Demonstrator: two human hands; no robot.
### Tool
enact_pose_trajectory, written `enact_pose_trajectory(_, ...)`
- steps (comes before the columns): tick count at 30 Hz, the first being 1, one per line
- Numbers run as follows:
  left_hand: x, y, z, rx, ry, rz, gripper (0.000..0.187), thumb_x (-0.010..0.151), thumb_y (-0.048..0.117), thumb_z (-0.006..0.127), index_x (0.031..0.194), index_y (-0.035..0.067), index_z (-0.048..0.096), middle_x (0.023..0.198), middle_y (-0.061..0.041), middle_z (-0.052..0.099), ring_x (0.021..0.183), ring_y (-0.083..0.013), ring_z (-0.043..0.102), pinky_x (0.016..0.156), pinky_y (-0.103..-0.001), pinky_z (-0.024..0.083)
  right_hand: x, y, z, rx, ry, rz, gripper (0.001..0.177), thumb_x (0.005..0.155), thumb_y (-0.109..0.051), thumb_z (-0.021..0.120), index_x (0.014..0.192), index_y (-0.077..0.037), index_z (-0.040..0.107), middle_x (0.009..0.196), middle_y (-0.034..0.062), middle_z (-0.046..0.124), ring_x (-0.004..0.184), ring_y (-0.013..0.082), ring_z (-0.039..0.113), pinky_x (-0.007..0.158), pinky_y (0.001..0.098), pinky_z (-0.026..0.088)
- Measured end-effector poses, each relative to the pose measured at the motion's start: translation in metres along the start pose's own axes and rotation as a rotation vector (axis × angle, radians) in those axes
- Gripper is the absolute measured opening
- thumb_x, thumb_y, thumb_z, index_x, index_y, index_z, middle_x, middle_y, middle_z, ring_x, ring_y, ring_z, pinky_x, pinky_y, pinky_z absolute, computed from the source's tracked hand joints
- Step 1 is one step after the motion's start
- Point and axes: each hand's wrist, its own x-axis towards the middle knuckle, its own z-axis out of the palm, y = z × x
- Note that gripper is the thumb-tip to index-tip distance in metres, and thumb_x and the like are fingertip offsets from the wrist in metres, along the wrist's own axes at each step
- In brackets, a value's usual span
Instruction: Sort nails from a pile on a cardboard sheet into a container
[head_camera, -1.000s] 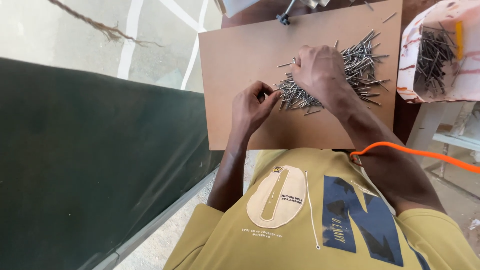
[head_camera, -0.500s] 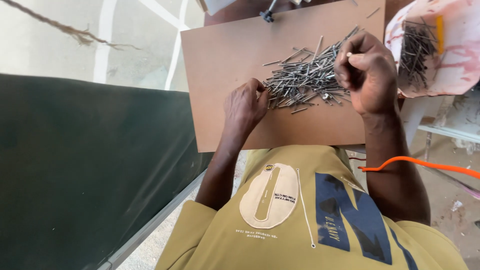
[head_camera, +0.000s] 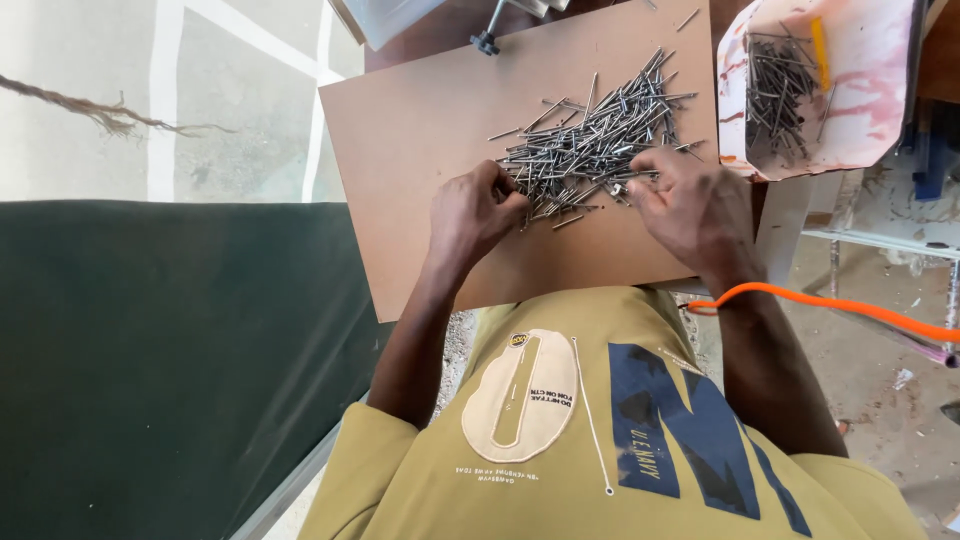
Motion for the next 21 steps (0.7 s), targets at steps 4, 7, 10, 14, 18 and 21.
enact_pose_trajectory(4, 0.007, -0.017, 0.011, -0.342, 0.055, -0.032, 0.012, 0.076, 0.036, 0.07, 0.085, 0.027, 0.071, 0.07, 0.001, 0.068, 0.074, -0.0188, 0.071, 0.068, -0.033, 0.054, 0.002, -0.007, 0.006, -0.11, -0.008, -0.055, 0.021, 0.1, -0.027, 0.07, 0.121, -0.027, 0.07, 0.071, 0.0007, 0.07, 0.077, 0.0281, 0.074, 0.074, 0.0461, 0.058)
enact_pose_trajectory(7, 0.014, -0.027, 0.027, -0.898, 0.103, 0.031, 0.004, 0.082, 0.019, 0.066, 0.079, 0.016, 0.067, 0.061, 0.002, 0.057, 0.06, -0.0057, 0.048, 0.051, -0.021, 0.034, 0.011, -0.014, 0.001, -0.104, -0.062, -0.046, 0.024, 0.099, -0.027, 0.07, 0.123, -0.027, 0.067, 0.082, 0.0056, 0.073, 0.089, 0.0326, 0.074, 0.079, 0.0505, 0.058)
enact_pose_trajectory(10, 0.005, -0.017, 0.023, -1.357, -0.055, -0.046, 0.008, 0.075, 0.014, 0.057, 0.081, 0.01, 0.054, 0.055, 0.004, 0.026, 0.036, -0.009, 0.029, 0.033, -0.02, 0.026, 0.016, -0.031, -0.015, -0.05, -0.206, -0.056, 0.021, 0.101, -0.022, 0.064, 0.121, -0.017, 0.063, 0.087, 0.016, 0.075, 0.088, 0.0415, 0.074, 0.079, 0.056, 0.055)
enact_pose_trajectory(14, 0.001, -0.011, 0.037, -1.664, -0.266, -0.037, 0.014, 0.074, 0.021, 0.057, 0.081, 0.017, 0.045, 0.06, 0.005, 0.022, 0.039, -0.0074, 0.026, 0.031, -0.019, 0.025, 0.023, -0.045, -0.024, -0.066, -0.392, 0.064, 0.014, 0.1, -0.024, 0.059, 0.111, -0.014, 0.06, 0.089, 0.0224, 0.076, 0.093, 0.0482, 0.072, 0.084, 0.0588, 0.052)
enact_pose_trajectory(18, -0.004, -0.009, 0.047, -1.734, -0.346, 0.032, 0.017, 0.075, 0.025, 0.055, 0.08, 0.02, 0.04, 0.061, 0.004, 0.024, 0.039, -0.0084, 0.029, 0.032, -0.021, 0.027, 0.014, -0.026, 0.0, 0.209, -0.104, -0.012, 0.008, 0.09, -0.021, 0.076, 0.094, -0.016, 0.07, 0.064, 0.0101, 0.057, 0.064, 0.0344, 0.062, 0.064, 0.048, 0.049)
enact_pose_trajectory(21, -0.005, -0.012, 0.052, -1.767, -0.338, 0.06, 0.016, 0.076, 0.026, 0.054, 0.08, 0.017, 0.041, 0.061, 0.003, 0.026, 0.039, -0.0086, 0.032, 0.033, -0.02, 0.027, 0.014, -0.026, -0.005, 0.624, -0.051, 0.027, 0.012, 0.09, -0.018, 0.079, 0.096, -0.011, 0.072, 0.066, 0.0043, 0.051, 0.065, 0.0124, 0.051, 0.059, 0.0291, 0.047)
